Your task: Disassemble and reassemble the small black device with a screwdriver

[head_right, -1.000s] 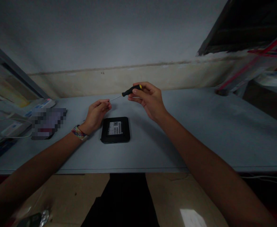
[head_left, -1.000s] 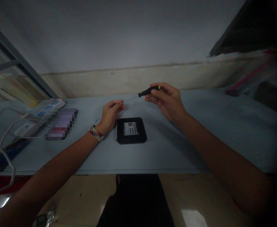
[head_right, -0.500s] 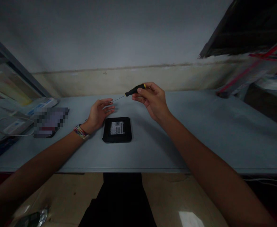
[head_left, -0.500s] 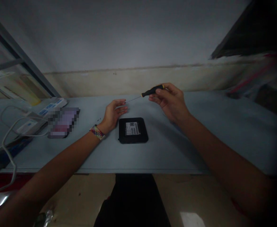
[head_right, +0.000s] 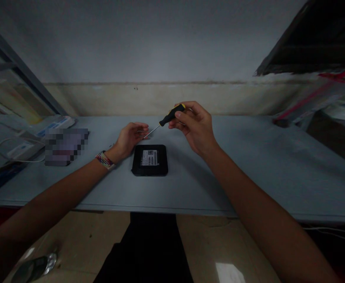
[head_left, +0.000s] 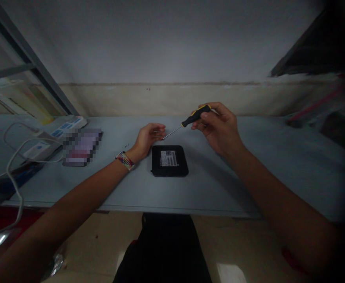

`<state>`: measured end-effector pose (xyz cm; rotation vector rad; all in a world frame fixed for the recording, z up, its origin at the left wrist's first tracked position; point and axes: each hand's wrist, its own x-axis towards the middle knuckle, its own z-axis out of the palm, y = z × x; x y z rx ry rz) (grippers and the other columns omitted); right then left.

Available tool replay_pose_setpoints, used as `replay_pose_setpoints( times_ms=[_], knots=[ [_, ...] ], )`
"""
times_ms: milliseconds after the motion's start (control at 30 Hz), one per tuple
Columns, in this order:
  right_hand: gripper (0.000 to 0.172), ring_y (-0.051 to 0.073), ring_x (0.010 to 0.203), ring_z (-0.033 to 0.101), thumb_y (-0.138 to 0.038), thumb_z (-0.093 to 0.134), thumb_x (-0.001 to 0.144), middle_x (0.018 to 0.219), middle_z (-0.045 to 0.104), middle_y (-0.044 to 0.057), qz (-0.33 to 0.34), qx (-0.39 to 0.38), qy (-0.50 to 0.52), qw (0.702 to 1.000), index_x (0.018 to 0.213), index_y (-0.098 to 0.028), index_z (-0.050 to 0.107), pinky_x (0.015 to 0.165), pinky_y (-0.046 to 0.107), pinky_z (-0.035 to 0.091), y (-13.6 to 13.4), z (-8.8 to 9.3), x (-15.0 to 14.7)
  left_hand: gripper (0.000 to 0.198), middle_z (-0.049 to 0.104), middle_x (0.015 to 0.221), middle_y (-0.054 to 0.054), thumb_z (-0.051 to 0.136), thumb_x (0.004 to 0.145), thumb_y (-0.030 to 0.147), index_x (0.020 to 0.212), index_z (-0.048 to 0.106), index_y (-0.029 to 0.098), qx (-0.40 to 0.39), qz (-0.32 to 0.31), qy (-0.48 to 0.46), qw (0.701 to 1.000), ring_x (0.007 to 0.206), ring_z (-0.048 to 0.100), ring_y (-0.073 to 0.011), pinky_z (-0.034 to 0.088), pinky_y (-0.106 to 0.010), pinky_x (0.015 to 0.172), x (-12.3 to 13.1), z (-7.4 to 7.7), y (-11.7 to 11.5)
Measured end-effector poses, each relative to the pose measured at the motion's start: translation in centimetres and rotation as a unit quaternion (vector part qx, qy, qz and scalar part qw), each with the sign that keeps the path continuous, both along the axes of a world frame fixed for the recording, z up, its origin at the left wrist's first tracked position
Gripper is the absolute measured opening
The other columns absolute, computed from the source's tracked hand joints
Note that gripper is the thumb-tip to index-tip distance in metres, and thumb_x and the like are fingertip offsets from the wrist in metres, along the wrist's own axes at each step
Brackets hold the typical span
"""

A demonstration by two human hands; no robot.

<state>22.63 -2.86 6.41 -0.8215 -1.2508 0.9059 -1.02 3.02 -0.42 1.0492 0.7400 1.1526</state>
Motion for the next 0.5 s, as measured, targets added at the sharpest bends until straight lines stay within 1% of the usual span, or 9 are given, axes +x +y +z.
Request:
replay_pose_setpoints(
  times_ms=[133,233,400,500],
  knots=[
    [0.039,0.018,0.072,0.072,-0.053,0.096,0.081,0.095,0.074,0.0,0.0,0.025,-0.033,0.999,0.106,-0.033,0.074,0.078,0.041,0.068,-1.1,0.4,-0.8,0.026,0.079,0.096,-0.011,0.066,0.088,0.04,0.089,0.081,0.018,0.04,-0.051,0.037,0.997,0.084,0.073,-0.0234,0.061,-0.039,0.085,0.2,-0.2,0.0],
    [0.038,0.017,0.071,0.073,-0.053,0.098,0.08,0.097,0.076,0.0,0.004,0.042,-0.04,0.998,0.105,-0.033,0.078,0.075,0.039,0.069,-1.5,0.5,-1.2,0.028,0.08,0.096,-0.012,0.066,0.089,0.041,0.086,0.08,0.018,0.075,-0.079,0.068,0.992,0.08,0.073,-0.0221,0.059,-0.037,0.082,0.4,-0.1,-0.2],
    [0.035,0.016,0.067,0.073,-0.046,0.1,0.079,0.093,0.078,-0.001,0.029,0.077,-0.037,0.996,0.106,-0.033,0.083,0.066,0.035,0.07,-0.9,-0.3,-1.1,0.029,0.078,0.088,-0.009,0.064,0.093,0.041,0.083,0.077,0.016,0.095,-0.109,0.098,0.985,0.076,0.07,-0.0194,0.055,-0.035,0.08,0.6,0.4,-0.8],
    [0.031,0.016,0.07,0.074,-0.041,0.099,0.082,0.094,0.079,-0.001,0.042,0.092,-0.039,0.994,0.108,-0.033,0.084,0.064,0.032,0.069,-0.5,-0.7,-0.9,0.031,0.075,0.082,-0.007,0.063,0.094,0.041,0.083,0.076,0.015,0.1,-0.121,0.113,0.981,0.076,0.068,-0.0176,0.053,-0.033,0.081,0.6,0.8,-1.1]
  ],
)
